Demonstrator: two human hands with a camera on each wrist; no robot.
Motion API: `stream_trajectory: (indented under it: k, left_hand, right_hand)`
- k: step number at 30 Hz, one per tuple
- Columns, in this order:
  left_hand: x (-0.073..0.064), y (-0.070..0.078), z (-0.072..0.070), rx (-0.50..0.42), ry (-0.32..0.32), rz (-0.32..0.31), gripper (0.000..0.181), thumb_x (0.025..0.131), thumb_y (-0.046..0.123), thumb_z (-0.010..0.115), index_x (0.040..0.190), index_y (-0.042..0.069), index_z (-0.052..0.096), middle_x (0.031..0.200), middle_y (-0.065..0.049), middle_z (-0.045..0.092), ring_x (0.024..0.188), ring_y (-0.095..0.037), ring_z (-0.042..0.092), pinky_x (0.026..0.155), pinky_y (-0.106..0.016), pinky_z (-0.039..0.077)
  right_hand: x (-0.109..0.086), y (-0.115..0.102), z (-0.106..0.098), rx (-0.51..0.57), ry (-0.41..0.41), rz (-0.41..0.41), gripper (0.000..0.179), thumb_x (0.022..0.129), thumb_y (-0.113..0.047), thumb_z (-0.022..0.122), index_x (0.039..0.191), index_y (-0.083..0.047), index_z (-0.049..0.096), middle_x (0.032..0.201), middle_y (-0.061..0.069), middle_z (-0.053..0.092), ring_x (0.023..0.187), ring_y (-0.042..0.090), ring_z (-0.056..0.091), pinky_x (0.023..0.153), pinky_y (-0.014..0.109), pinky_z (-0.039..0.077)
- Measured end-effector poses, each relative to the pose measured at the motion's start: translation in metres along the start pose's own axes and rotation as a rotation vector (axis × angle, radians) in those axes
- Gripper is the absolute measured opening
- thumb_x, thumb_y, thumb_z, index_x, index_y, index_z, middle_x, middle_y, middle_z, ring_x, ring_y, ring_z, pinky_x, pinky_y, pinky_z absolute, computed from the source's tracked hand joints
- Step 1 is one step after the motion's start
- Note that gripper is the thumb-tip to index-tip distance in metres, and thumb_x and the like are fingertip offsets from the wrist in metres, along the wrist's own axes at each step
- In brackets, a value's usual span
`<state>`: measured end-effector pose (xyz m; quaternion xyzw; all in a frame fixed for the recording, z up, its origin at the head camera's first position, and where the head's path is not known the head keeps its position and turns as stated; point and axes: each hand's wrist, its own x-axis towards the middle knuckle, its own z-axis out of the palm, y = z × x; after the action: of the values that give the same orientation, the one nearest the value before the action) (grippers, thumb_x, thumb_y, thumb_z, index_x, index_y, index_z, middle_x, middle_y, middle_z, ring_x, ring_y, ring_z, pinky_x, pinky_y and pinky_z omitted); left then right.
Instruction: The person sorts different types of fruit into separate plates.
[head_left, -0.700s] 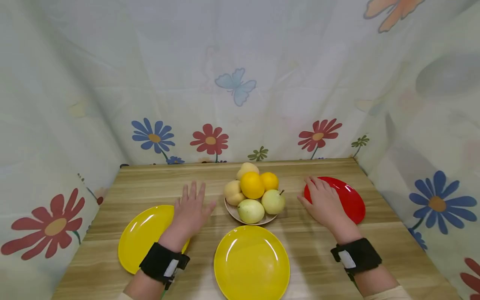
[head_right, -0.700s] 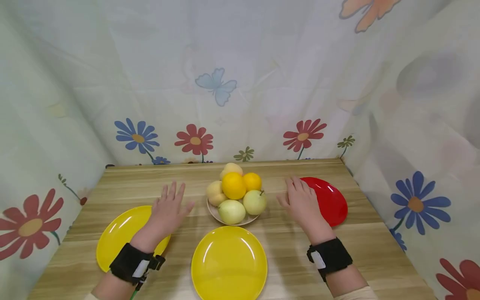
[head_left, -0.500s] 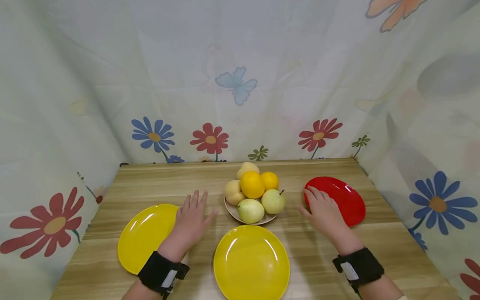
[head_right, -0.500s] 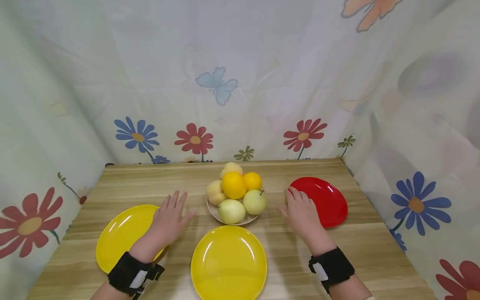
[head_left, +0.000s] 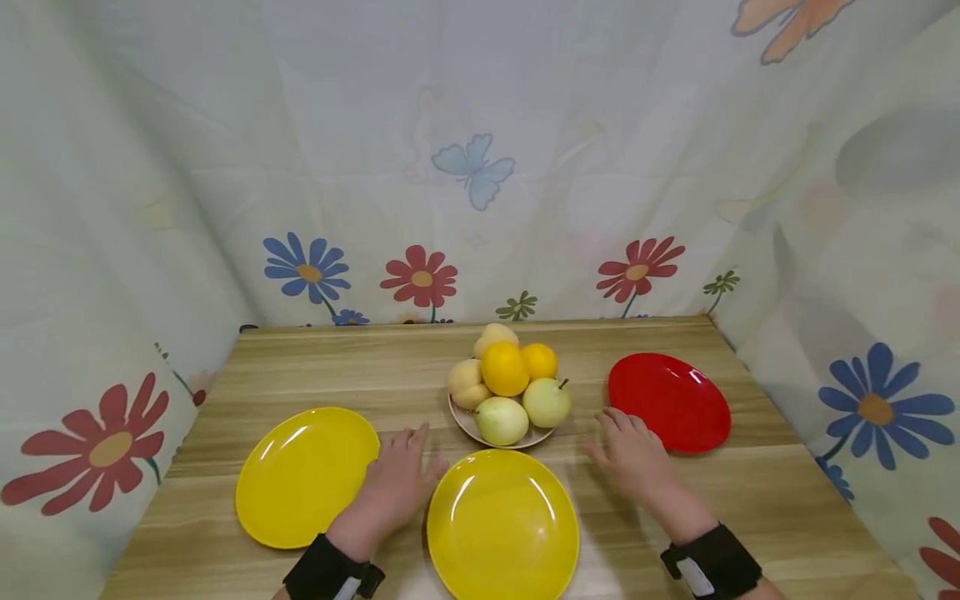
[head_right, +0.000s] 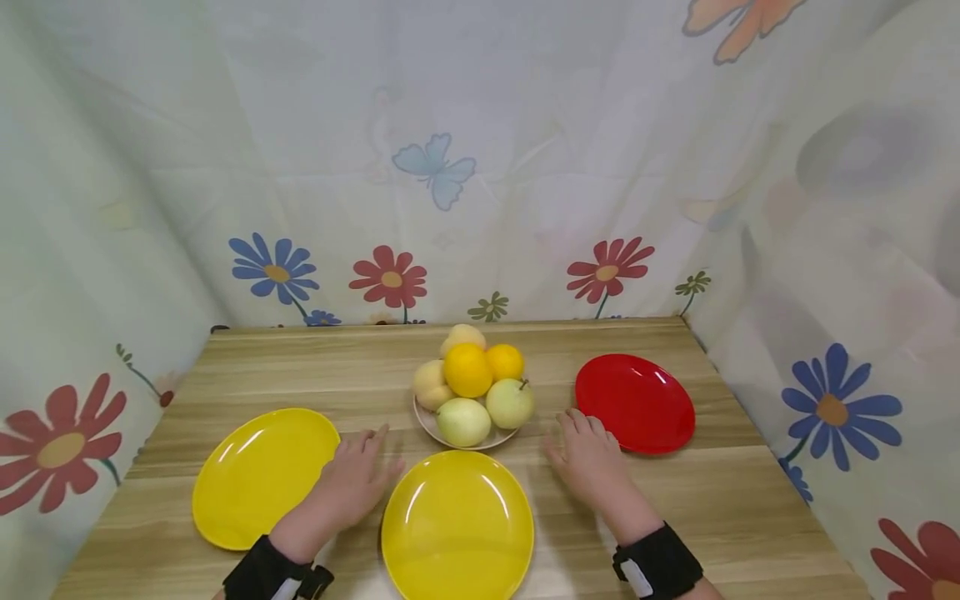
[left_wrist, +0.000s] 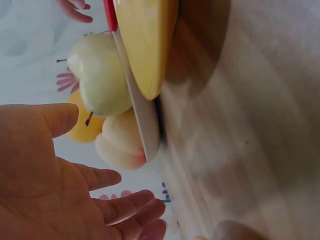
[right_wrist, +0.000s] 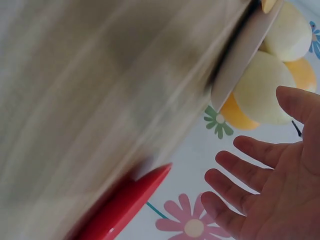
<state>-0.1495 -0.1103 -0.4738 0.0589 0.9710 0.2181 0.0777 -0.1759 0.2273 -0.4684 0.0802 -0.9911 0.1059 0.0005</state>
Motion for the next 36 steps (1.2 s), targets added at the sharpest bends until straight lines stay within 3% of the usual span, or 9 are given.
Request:
stream_trajectory:
  k: [3, 6, 8, 12, 19, 23, 27, 36]
  left_hand:
    - [-0.004, 0.000, 0.006, -0.018, -0.076, -0.024, 0.071, 0.091, 0.056, 0.049, 0.141, 0.006, 0.040, 0.134, -0.019, 0.044, 0.120, -0.034, 0.042, 0.093, -0.055, 0.043]
    - [-0.007, 0.000, 0.010, -0.038, -0.130, -0.029, 0.065, 0.090, 0.056, 0.051, 0.127, 0.003, 0.050, 0.116, -0.016, 0.051, 0.101, -0.029, 0.049, 0.086, -0.047, 0.047]
    - [-0.009, -0.001, 0.012, -0.059, -0.158, -0.037, 0.056, 0.091, 0.055, 0.051, 0.114, 0.003, 0.054, 0.102, -0.013, 0.052, 0.088, -0.025, 0.050, 0.077, -0.041, 0.047]
    - [-0.013, -0.002, 0.013, -0.111, -0.230, -0.069, 0.040, 0.094, 0.047, 0.051, 0.095, 0.007, 0.054, 0.078, -0.006, 0.050, 0.069, -0.020, 0.047, 0.061, -0.033, 0.039]
    - [-0.018, -0.004, 0.012, -0.174, -0.288, -0.050, 0.021, 0.094, 0.030, 0.057, 0.087, 0.010, 0.055, 0.069, -0.002, 0.051, 0.061, -0.017, 0.047, 0.054, -0.028, 0.037]
    - [-0.020, -0.004, 0.011, -0.262, -0.331, -0.024, 0.015, 0.094, 0.022, 0.058, 0.092, 0.008, 0.056, 0.068, -0.003, 0.053, 0.052, -0.015, 0.050, 0.049, -0.027, 0.040]
    - [-0.021, -0.004, 0.012, -0.323, -0.352, -0.005, 0.011, 0.094, 0.017, 0.056, 0.092, 0.006, 0.054, 0.064, -0.004, 0.055, 0.047, -0.014, 0.051, 0.046, -0.026, 0.041]
    - [-0.019, -0.005, 0.013, -0.340, -0.366, -0.026, 0.010, 0.094, 0.015, 0.057, 0.092, 0.006, 0.054, 0.062, -0.004, 0.056, 0.047, -0.014, 0.053, 0.046, -0.025, 0.042]
  right_hand:
    - [-0.003, 0.001, 0.005, 0.016, -0.044, 0.005, 0.056, 0.089, -0.040, 0.061, 0.130, -0.002, 0.052, 0.133, 0.020, 0.049, 0.121, 0.041, 0.043, 0.098, 0.060, 0.036]
    - [-0.006, 0.001, 0.007, 0.067, -0.095, 0.014, 0.043, 0.090, -0.039, 0.060, 0.116, -0.006, 0.059, 0.115, 0.014, 0.058, 0.104, 0.032, 0.054, 0.091, 0.051, 0.044]
    - [-0.009, -0.001, 0.008, 0.154, -0.166, 0.038, 0.031, 0.092, -0.037, 0.059, 0.104, -0.009, 0.061, 0.096, 0.008, 0.060, 0.088, 0.024, 0.055, 0.078, 0.043, 0.048]
    - [-0.014, -0.005, 0.010, 0.360, -0.316, 0.090, 0.026, 0.095, -0.037, 0.053, 0.089, -0.012, 0.060, 0.071, 0.002, 0.051, 0.066, 0.016, 0.047, 0.061, 0.030, 0.039]
    - [-0.023, -0.012, 0.012, 0.650, -0.539, 0.069, 0.037, 0.096, -0.039, 0.051, 0.084, -0.006, 0.061, 0.066, 0.006, 0.062, 0.046, 0.014, 0.053, 0.043, 0.025, 0.044]
    - [-0.027, -0.014, 0.012, 0.771, -0.627, 0.068, 0.031, 0.094, -0.034, 0.055, 0.086, -0.005, 0.062, 0.068, 0.008, 0.066, 0.046, 0.011, 0.056, 0.041, 0.023, 0.044]
    - [-0.028, -0.015, 0.012, 0.823, -0.656, 0.072, 0.023, 0.093, -0.026, 0.058, 0.088, -0.004, 0.061, 0.067, 0.008, 0.066, 0.047, 0.010, 0.057, 0.043, 0.021, 0.046]
    - [-0.029, -0.017, 0.015, 0.875, -0.632, 0.048, 0.014, 0.092, -0.014, 0.059, 0.090, 0.000, 0.060, 0.064, 0.011, 0.065, 0.047, 0.011, 0.058, 0.044, 0.024, 0.049]
